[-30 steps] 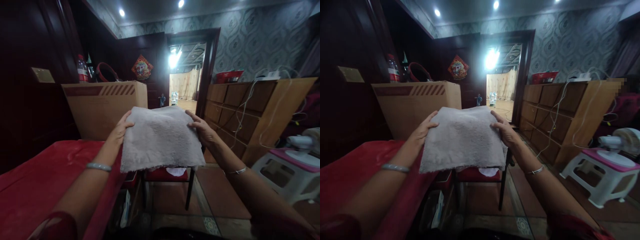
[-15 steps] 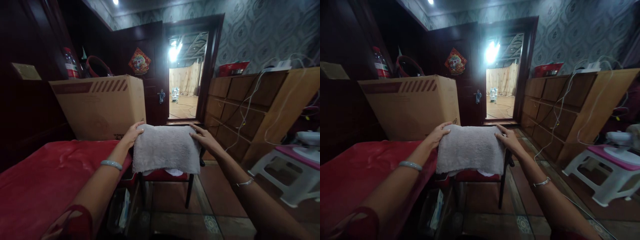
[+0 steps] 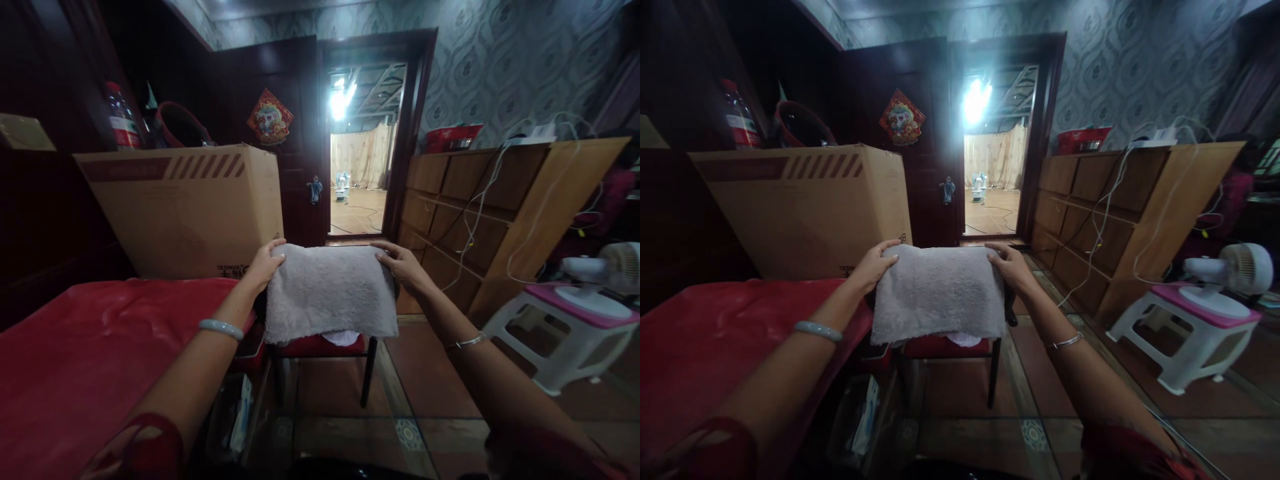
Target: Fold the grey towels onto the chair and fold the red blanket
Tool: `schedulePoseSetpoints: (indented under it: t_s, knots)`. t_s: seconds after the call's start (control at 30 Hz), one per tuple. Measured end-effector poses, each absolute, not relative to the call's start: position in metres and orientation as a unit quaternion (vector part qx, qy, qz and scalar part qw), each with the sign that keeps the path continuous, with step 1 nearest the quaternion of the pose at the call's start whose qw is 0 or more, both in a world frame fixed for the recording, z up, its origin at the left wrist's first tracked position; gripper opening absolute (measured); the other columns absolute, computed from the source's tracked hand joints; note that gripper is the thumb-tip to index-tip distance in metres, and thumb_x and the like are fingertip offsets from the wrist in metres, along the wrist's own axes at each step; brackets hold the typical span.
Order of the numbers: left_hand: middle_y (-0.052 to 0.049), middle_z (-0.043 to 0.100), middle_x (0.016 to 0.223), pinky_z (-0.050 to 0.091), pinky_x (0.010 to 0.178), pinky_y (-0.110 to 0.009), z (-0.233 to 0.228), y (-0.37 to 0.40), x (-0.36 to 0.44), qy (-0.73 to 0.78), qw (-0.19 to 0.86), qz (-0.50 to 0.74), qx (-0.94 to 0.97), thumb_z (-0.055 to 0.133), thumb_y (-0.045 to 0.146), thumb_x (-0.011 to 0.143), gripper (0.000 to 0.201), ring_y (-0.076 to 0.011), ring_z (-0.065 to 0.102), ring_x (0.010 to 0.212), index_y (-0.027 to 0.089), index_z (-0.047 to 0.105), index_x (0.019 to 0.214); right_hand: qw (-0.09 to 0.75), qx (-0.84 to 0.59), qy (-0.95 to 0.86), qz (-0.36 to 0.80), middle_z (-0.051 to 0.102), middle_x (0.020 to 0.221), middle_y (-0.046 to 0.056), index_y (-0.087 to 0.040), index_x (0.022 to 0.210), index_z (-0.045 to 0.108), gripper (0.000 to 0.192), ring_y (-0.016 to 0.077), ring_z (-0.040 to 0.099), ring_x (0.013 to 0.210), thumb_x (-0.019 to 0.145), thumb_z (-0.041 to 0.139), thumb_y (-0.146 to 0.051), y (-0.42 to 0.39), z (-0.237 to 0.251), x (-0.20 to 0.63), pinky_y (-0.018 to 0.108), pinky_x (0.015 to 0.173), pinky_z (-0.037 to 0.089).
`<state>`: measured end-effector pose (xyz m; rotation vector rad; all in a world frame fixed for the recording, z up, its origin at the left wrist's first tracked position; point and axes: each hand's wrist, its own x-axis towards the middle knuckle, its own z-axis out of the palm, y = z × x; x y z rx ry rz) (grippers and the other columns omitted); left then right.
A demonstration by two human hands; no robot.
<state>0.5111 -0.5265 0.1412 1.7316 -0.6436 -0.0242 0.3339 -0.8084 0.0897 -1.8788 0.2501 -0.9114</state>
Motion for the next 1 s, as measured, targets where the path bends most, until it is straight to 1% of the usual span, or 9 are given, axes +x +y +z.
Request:
schedulePoseSetpoints:
  t_s: [0.13,0.3,0.37,0.47,0.57,0.63,0.73,0.87,1.0]
  knots:
    - [-0.010,0.069,0.123,0.049,0.100,-0.034,0.139,-0.520,0.517,-0.337,0.494,0.047,0.800,0.057,0.014,0.078,0.048,-0.0224,0.064,0.110,0.014,0.067,0.125,0.440,-0.815,0.119,-0.358,0.073,0.098,0.007,-0.018,0.120,0.072,0.052,0.0224,0.063,0.085,0.078,0.060,-0.047,-0.817,0.081,0.337,0.037,0.080,0.050]
    - [-0.017,0.065,0.128,0.046,0.106,-0.042,0.146,-0.509,0.521,-0.330,0.347,0.115,0.870,0.061,0.029,0.083,0.048,-0.0294,0.061,0.118,0.010,0.065,0.128,0.177,-0.875,0.130,-0.432,0.070,0.112,0.013,-0.023,0.112,0.077,0.041,0.0326,0.060,0.108,0.088,0.054,-0.048,-0.809,0.094,0.336,0.051,0.097,0.047]
    - [-0.020,0.058,0.139,0.041,0.110,-0.048,0.150,-0.509,0.513,-0.350,0.280,0.180,0.876,0.062,0.039,0.085,0.058,-0.0338,0.053,0.129,0.011,0.059,0.136,0.081,-0.887,0.095,-0.445,0.062,0.131,0.016,-0.023,0.122,0.073,0.048,0.0362,0.051,0.125,0.091,0.052,-0.054,-0.795,0.106,0.336,0.056,0.105,0.041]
    - [-0.017,0.039,0.157,0.024,0.120,-0.055,0.153,-0.516,0.498,-0.458,0.188,0.230,0.838,0.065,0.056,0.083,0.079,-0.0367,0.031,0.147,0.018,0.045,0.149,-0.008,-0.929,0.014,-0.370,0.041,0.155,0.013,-0.027,0.147,0.051,0.072,0.0397,0.033,0.143,0.088,0.056,-0.068,-0.774,0.121,0.339,0.060,0.114,0.030]
    - [-0.019,0.039,0.157,0.021,0.120,-0.057,0.143,-0.522,0.491,-0.524,0.140,0.187,0.819,0.073,0.066,0.073,0.097,-0.0398,0.031,0.146,0.020,0.040,0.152,0.001,-0.966,-0.042,-0.254,0.044,0.154,0.014,-0.029,0.155,0.039,0.090,0.0407,0.039,0.140,0.081,0.059,-0.076,-0.767,0.122,0.344,0.060,0.111,0.034]
    - [-0.019,0.051,0.146,0.031,0.115,-0.054,0.132,-0.523,0.493,-0.532,0.156,0.147,0.819,0.074,0.068,0.070,0.096,-0.0396,0.044,0.137,0.021,0.044,0.148,0.043,-0.971,-0.063,-0.226,0.052,0.146,0.015,-0.026,0.153,0.041,0.089,0.0379,0.050,0.130,0.082,0.058,-0.077,-0.769,0.116,0.346,0.055,0.105,0.040]
    - [-0.015,0.061,0.131,0.038,0.110,-0.050,0.119,-0.521,0.498,-0.540,0.202,0.136,0.806,0.075,0.068,0.069,0.089,-0.0377,0.053,0.127,0.024,0.050,0.142,0.075,-0.961,-0.066,-0.260,0.057,0.141,0.014,-0.027,0.150,0.046,0.084,0.0366,0.054,0.124,0.082,0.058,-0.076,-0.773,0.107,0.347,0.054,0.102,0.042]
    - [-0.015,0.062,0.129,0.037,0.110,-0.051,0.117,-0.521,0.504,-0.548,0.226,0.145,0.792,0.076,0.067,0.068,0.088,-0.0381,0.053,0.125,0.023,0.052,0.141,0.084,-0.954,-0.063,-0.282,0.060,0.136,0.013,-0.028,0.146,0.051,0.079,0.0368,0.055,0.121,0.083,0.060,-0.073,-0.772,0.104,0.349,0.054,0.100,0.044]
    - [-0.017,0.052,0.145,0.033,0.116,-0.050,0.116,-0.519,0.498,-0.541,0.208,0.141,0.802,0.073,0.067,0.072,0.092,-0.0371,0.047,0.134,0.020,0.046,0.147,0.093,-0.954,-0.065,-0.277,0.061,0.135,0.013,-0.027,0.145,0.053,0.079,0.0373,0.058,0.117,0.082,0.056,-0.076,-0.772,0.103,0.348,0.053,0.098,0.045]
